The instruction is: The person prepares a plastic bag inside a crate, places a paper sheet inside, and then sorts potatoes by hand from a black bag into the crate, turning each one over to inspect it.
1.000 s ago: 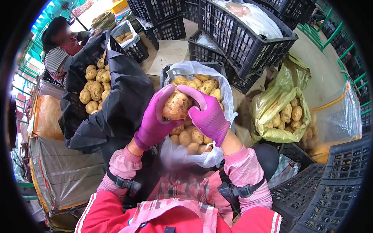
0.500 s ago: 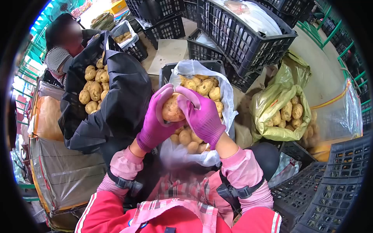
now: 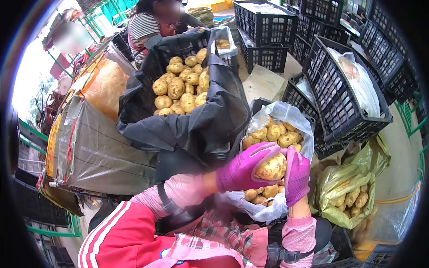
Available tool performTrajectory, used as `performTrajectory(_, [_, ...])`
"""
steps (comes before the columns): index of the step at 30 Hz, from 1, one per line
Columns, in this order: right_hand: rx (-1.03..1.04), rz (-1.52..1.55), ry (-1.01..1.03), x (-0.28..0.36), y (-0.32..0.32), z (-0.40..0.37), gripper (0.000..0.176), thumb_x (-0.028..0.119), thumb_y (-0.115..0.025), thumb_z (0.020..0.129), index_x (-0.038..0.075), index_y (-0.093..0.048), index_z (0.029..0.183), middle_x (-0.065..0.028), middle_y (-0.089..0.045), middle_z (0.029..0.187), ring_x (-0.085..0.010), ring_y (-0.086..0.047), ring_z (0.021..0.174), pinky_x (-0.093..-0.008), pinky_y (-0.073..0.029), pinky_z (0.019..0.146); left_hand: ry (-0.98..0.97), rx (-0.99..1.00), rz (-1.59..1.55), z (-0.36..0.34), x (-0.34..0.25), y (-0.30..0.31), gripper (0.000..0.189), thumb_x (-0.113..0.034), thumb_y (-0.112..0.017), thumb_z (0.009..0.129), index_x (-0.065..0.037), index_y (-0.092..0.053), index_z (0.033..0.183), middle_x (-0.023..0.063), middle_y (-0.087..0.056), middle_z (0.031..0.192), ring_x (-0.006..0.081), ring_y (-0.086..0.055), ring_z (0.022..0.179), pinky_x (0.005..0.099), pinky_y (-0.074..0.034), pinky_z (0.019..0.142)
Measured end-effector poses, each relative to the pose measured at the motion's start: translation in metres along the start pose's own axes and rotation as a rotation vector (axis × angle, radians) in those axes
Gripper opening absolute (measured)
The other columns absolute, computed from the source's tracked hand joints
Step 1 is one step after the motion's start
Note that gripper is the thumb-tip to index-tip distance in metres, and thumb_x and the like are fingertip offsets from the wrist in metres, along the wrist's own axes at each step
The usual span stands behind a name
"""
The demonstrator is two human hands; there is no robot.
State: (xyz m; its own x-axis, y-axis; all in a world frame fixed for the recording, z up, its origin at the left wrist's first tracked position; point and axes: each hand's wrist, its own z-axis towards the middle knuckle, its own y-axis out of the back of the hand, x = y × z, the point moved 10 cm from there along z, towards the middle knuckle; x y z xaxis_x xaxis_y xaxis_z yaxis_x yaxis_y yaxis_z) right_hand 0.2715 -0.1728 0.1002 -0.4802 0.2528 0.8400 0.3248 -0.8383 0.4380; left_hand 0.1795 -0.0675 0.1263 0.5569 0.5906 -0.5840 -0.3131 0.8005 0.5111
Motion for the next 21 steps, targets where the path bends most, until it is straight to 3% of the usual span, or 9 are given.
performTrajectory(1, [0.013,0.013,-0.005,0.006,-0.001,0.001,0.048,0.037,-0.044,0.105,-0.004,-0.067,0.096,-0.0150,-0.071,0.087,-0.0216,-0.068,0.077,-0.0347,-0.052,0.069,-0.009,-0.060,0.009,0.000,-0.008,0.014,0.089,-0.023,-0.089,0.070,-0.001,-0.041,0.141,0.0229,-0.052,0.135,0.0416,-0.049,0.128,0.0478,-0.044,0.105])
performTrajectory(3, [0.122,0.171,-0.275,-0.001,-0.006,-0.003,0.047,0.037,-0.045,0.105,-0.003,-0.068,0.097,-0.0128,-0.071,0.087,-0.0187,-0.069,0.077,-0.0322,-0.053,0.069,-0.033,-0.178,0.024,-0.003,-0.025,0.043,0.092,-0.023,-0.091,0.068,-0.001,-0.041,0.142,0.0237,-0.052,0.134,0.0413,-0.050,0.128,0.0478,-0.045,0.103])
performTrajectory(5, [0.151,0.559,-0.440,0.012,-0.023,-0.012,0.038,0.032,-0.052,0.103,-0.002,-0.066,0.114,-0.0101,-0.071,0.092,-0.0163,-0.070,0.084,-0.0282,-0.057,0.076,-0.134,-0.382,0.261,-0.007,-0.051,0.106,0.093,-0.017,-0.092,0.064,0.000,-0.042,0.141,0.0212,-0.053,0.133,0.0383,-0.052,0.125,0.0456,-0.045,0.104])
performTrajectory(8, [0.031,0.552,-0.262,0.013,-0.011,-0.008,0.034,0.025,-0.053,0.103,-0.004,-0.064,0.117,-0.0129,-0.070,0.102,-0.0183,-0.069,0.089,-0.0297,-0.057,0.083,0.082,-0.688,0.645,-0.020,-0.050,0.214,0.075,-0.015,-0.085,0.070,-0.001,-0.051,0.135,0.0187,-0.055,0.133,0.0356,-0.055,0.121,0.0435,-0.043,0.105])
performTrajectory(12, [-0.054,0.628,-0.248,0.022,0.020,-0.009,0.033,0.020,-0.052,0.103,-0.007,-0.062,0.119,-0.0157,-0.069,0.106,-0.0203,-0.069,0.093,-0.0306,-0.056,0.087,0.458,-0.381,0.962,-0.050,0.050,0.310,0.066,-0.024,-0.075,0.082,-0.001,-0.048,0.138,0.0200,-0.056,0.132,0.0366,-0.054,0.122,0.0437,-0.043,0.103])
performTrajectory(15, [-0.103,0.681,-0.182,0.028,0.037,-0.007,0.033,0.021,-0.053,0.103,-0.006,-0.063,0.120,-0.0152,-0.069,0.107,-0.0198,-0.069,0.093,-0.0305,-0.056,0.088,0.282,-0.374,1.230,-0.046,0.020,0.294,0.062,-0.024,-0.072,0.084,-0.002,-0.049,0.137,0.0200,-0.057,0.131,0.0368,-0.053,0.123,0.0455,-0.040,0.106])
performTrajectory(17, [-0.158,0.685,-0.186,0.032,0.058,-0.010,0.033,0.021,-0.053,0.102,-0.005,-0.063,0.120,-0.0148,-0.070,0.107,-0.0194,-0.069,0.093,-0.0303,-0.055,0.088,0.117,-0.459,0.949,-0.025,-0.018,0.245,0.050,-0.014,-0.070,0.085,-0.002,-0.056,0.131,0.0191,-0.059,0.130,0.0365,-0.053,0.125,0.0449,-0.040,0.107])
performTrajectory(19, [-0.227,0.748,-0.154,0.033,0.078,-0.008,0.033,0.022,-0.055,0.102,-0.004,-0.064,0.120,-0.0135,-0.070,0.107,-0.0185,-0.069,0.093,-0.0297,-0.055,0.087,0.019,-0.312,0.707,0.001,-0.043,0.171,0.049,-0.011,-0.071,0.084,-0.003,-0.058,0.130,0.0187,-0.059,0.130,0.0365,-0.055,0.123,0.0429,-0.042,0.105])
performTrajectory(21, [-0.286,0.743,-0.156,0.031,0.096,-0.009,0.033,0.022,-0.055,0.101,-0.003,-0.064,0.120,-0.0132,-0.071,0.106,-0.0179,-0.069,0.092,-0.0285,-0.055,0.086,-0.026,0.019,0.533,0.013,-0.044,0.081,0.047,-0.007,-0.070,0.084,0.000,-0.057,0.129,0.0189,-0.061,0.125,0.0352,-0.058,0.120,0.0411,-0.045,0.103])
